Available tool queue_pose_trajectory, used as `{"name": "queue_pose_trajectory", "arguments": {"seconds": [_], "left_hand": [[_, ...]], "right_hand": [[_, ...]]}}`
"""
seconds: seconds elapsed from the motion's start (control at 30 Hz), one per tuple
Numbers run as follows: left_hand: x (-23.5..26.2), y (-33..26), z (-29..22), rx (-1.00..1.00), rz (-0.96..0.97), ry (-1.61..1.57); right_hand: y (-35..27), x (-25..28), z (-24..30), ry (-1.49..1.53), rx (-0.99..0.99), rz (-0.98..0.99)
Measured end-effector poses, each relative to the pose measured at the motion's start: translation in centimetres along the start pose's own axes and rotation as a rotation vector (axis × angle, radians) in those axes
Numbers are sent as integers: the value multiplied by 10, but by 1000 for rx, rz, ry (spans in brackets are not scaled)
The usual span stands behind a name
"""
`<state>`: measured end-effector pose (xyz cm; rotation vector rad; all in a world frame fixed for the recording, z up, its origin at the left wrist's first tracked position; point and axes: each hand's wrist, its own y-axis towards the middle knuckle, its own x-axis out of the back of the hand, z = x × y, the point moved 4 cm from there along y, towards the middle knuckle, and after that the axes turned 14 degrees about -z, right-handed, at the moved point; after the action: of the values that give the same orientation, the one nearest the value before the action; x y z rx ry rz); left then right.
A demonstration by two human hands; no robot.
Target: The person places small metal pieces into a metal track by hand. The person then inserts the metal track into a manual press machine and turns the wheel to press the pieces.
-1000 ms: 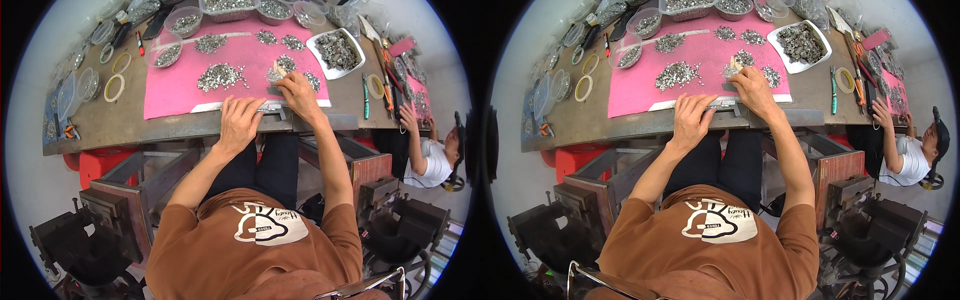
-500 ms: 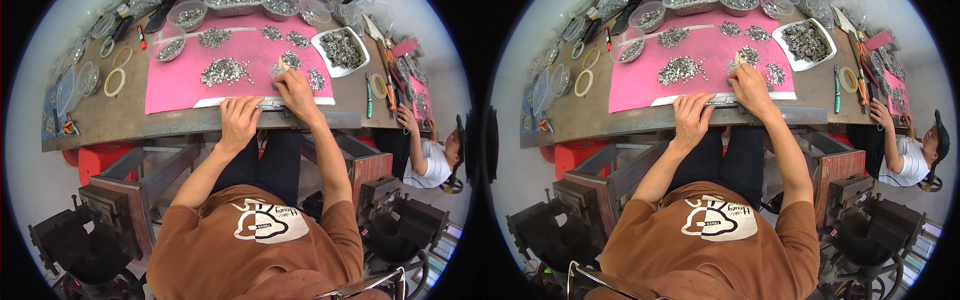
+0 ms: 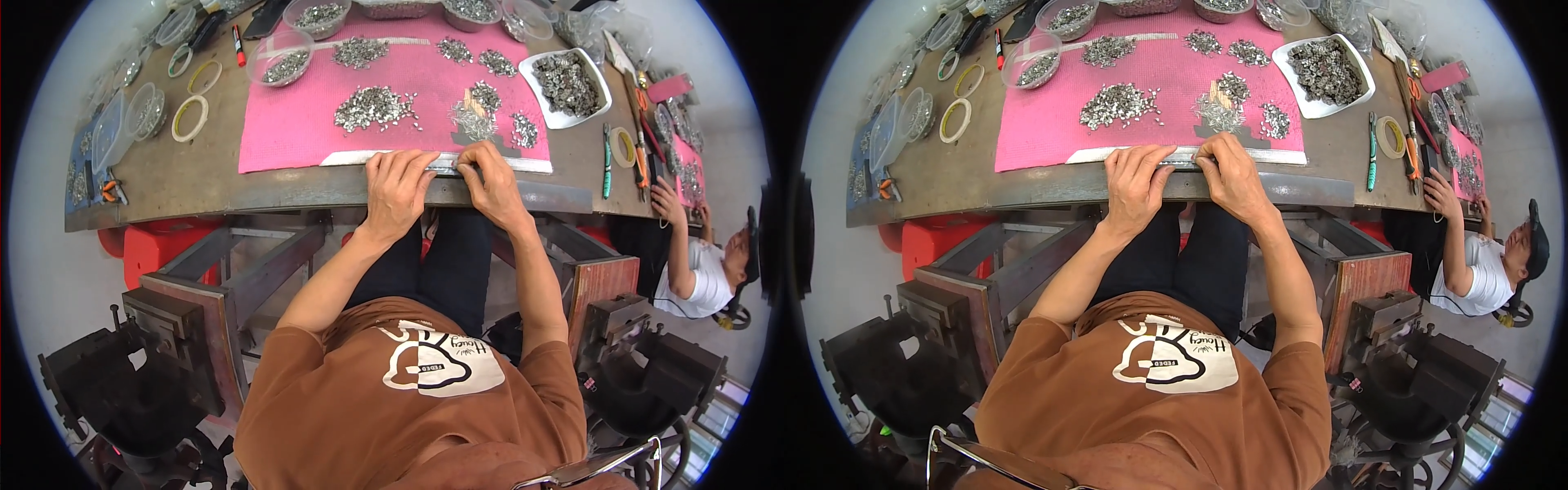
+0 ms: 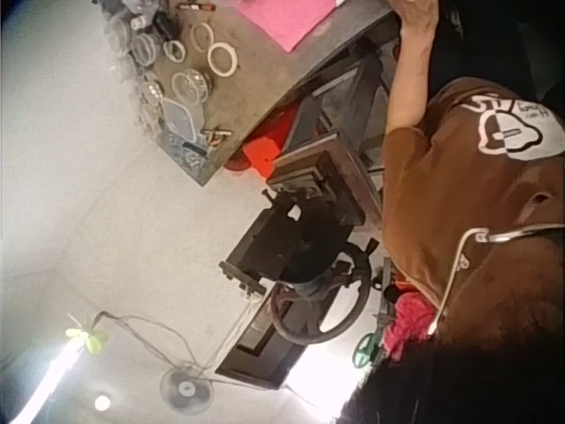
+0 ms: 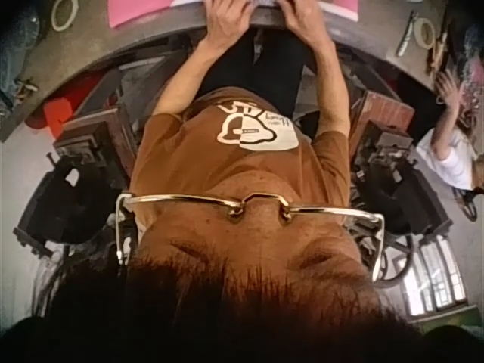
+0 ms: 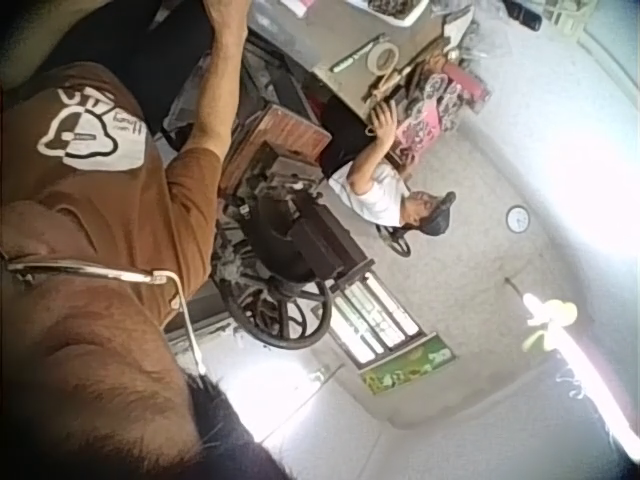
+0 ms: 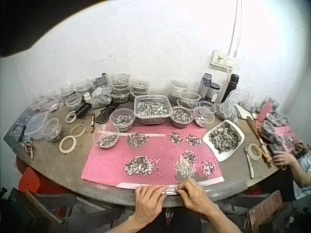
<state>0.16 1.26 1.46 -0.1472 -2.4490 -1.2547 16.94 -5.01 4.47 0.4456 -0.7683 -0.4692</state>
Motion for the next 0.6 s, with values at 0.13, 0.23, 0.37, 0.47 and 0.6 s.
{"name": "queue_pose_trajectory", "arguments": {"seconds": [0.13, 0.23, 0.37, 0.47, 0.6], "left_hand": [[0, 0, 0, -1, -8, 0], [0, 0, 0, -2, -14, -6], [-1, 0, 1, 0, -15, -6], [1, 1, -1, 11, -26, -18], [2, 1, -1, 15, -25, -23]], "right_hand": [[3, 1, 1, -22, 38, 29], [4, 0, 1, -60, 65, 63], [4, 0, 9, -233, 205, 43], [3, 2, 19, -280, 298, 30], [2, 3, 23, -289, 383, 9]]}}
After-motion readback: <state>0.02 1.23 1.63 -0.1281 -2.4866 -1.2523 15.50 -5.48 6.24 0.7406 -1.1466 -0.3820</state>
